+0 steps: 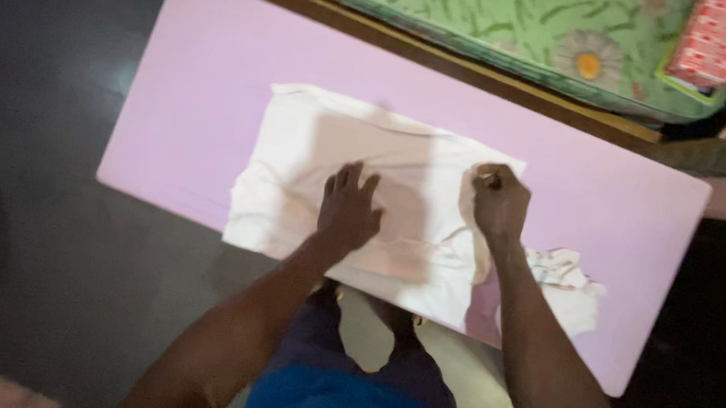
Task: The person picks up a white shirt from a desk and folds it by hand, سپس placing it onto a stack of clothes on a bed.
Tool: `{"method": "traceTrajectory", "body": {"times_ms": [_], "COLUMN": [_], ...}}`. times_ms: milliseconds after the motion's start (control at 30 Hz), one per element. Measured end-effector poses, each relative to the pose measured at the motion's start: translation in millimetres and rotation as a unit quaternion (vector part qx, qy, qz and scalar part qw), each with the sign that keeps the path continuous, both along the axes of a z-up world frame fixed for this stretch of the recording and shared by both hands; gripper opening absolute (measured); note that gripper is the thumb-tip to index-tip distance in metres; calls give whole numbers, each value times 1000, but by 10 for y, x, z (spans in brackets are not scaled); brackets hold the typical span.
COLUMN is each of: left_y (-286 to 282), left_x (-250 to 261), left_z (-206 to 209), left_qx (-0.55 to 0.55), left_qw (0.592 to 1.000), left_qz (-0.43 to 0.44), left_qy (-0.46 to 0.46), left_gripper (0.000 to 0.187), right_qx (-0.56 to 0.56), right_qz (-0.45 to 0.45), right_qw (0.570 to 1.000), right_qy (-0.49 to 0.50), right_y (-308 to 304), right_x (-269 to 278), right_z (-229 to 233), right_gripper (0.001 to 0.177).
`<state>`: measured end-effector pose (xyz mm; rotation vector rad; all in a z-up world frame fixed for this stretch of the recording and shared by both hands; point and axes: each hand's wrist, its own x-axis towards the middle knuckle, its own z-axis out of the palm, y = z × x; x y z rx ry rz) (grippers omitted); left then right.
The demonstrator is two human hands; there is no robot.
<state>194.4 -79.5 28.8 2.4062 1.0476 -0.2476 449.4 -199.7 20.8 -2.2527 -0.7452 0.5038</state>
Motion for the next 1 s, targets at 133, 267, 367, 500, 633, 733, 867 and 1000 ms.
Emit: {"method": "traceTrajectory", "body": {"times_ms": [133, 267, 367, 500, 633, 733, 867, 1000], "left_y": [723, 1517, 1902, 2089, 2221, 2406, 2774, 3233], "left_x": [-177, -365, -529, -584, -565, -519, -488, -699], "left_z": [-368, -450, -251, -228, -435, -510, -497, -303], "left_qx": [37, 143, 124, 108, 109, 47, -277, -469], "left_qw": [990, 944, 919, 942, 927, 907, 849, 812], "left_qz": [72, 257, 329, 238, 233, 251, 309, 216], "left_qy": [-116, -150, -180, -210, -275, -336, -326, -273], "left_gripper": [45, 27, 36, 35, 15, 11, 10, 10], "right_qx": [-59, -67, -118, -158, -162, -180, -129, -152], "right_qz": [87, 31, 4, -36, -42, -49, -62, -57], "right_qw": [994, 997, 988, 981, 979, 975, 972, 972], "right_qy": [-29, 33, 96, 111, 114, 121, 187, 171], "right_y": [-31, -12, 76, 180, 201, 214, 221, 158], "right_x": [-430, -496, -465, -483, -497, -487, -476, -465], "right_z": [-55, -26, 74, 141, 154, 174, 174, 151], "right_gripper": [40, 42, 41, 38, 39, 37, 35, 34]}}
